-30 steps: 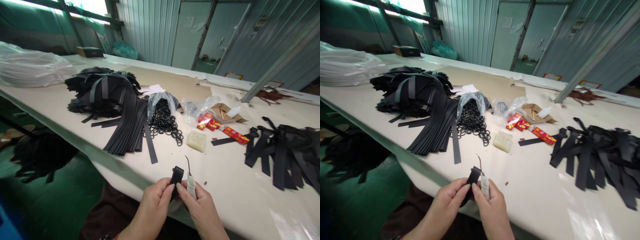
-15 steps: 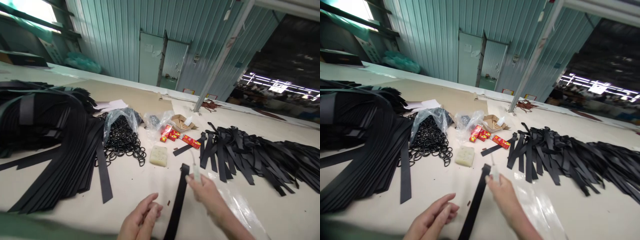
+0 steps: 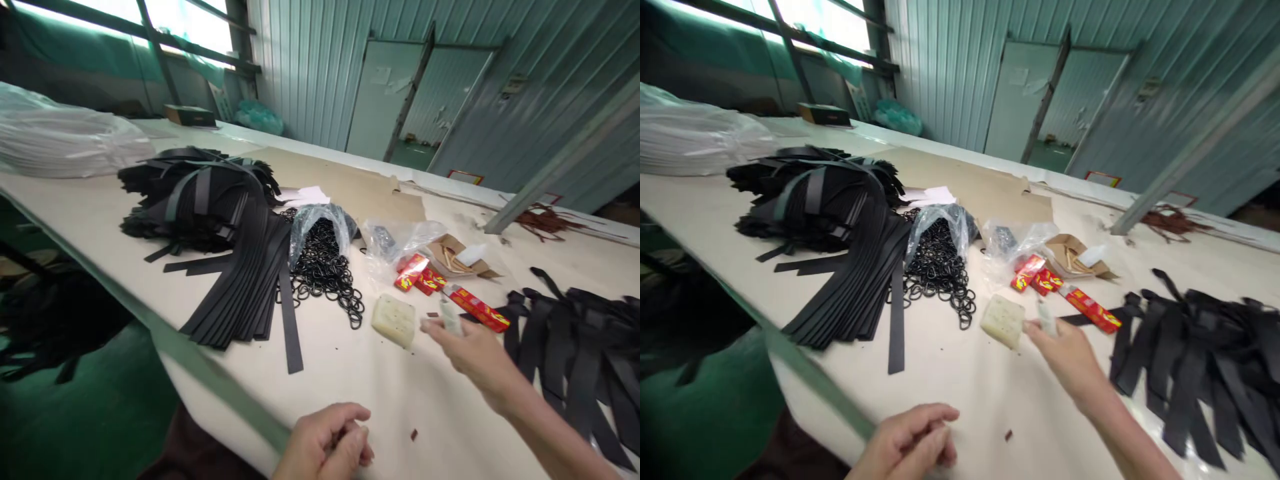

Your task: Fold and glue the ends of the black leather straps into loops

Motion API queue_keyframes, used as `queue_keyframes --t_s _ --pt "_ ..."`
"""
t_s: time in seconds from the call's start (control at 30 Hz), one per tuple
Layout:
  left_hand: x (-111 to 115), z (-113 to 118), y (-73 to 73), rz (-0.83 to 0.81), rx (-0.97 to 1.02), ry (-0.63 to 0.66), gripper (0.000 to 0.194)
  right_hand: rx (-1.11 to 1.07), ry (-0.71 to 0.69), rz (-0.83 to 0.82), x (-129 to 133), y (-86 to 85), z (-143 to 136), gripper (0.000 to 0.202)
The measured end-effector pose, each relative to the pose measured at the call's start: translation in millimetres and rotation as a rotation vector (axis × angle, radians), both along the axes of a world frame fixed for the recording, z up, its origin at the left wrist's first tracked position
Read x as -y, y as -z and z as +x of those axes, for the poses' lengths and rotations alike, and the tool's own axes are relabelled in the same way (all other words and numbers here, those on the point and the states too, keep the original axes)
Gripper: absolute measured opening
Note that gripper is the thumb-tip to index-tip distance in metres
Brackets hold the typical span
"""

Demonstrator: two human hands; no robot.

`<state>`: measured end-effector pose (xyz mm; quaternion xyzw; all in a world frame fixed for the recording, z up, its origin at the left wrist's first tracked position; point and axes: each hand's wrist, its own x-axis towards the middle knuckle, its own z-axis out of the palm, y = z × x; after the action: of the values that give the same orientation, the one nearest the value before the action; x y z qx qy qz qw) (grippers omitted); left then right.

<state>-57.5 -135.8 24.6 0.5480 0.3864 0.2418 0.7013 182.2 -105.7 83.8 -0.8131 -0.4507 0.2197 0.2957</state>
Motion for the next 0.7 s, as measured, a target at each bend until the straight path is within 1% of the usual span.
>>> queue_keyframes --t_s 0.03,0.07,0.17,0.27,0.33,0.4,0.47,0.57,0.7 --pt "-2 -4 -0.6 0.006 -0.001 -0.003 0.045 -0.038 -0.091 -0.023 -9 3.8 -22 0.035" --pt "-3 -8 -1.2 0.013 -0.004 -0.009 0.046 -0.056 -0.15 -0.034 -19 7.6 -44 0.032" --pt "-7 -23 -2.8 0.014 -0.017 -0.049 0.052 -0.061 -0.29 -0.061 -46 20.9 -99 0.028" --pt "-11 -38 -1.8 0.017 -0.008 -0.098 0.057 -0.029 -0.392 -0.103 -65 37.1 -141 0.022" --pt "-13 -47 0.9 0.024 0.011 -0.129 0.055 -0.004 -0.412 -0.135 -75 46.3 -160 0.02" --pt "-16 -55 3.8 0.012 0.036 -0.177 0.051 -0.004 -0.414 -0.179 -83 51.6 -169 0.019" --pt "-19 -61 5.2 -0.033 0.062 -0.249 0.045 -0.05 -0.422 -0.241 -90 51.9 -172 0.018" --pt "-25 -69 2.8 -0.127 0.111 -0.374 0.039 -0.206 -0.44 -0.345 -94 45.0 -167 0.019" --pt "-29 -76 -2.9 -0.204 0.156 -0.479 0.033 -0.473 -0.451 -0.406 -84 31.8 -156 0.022"
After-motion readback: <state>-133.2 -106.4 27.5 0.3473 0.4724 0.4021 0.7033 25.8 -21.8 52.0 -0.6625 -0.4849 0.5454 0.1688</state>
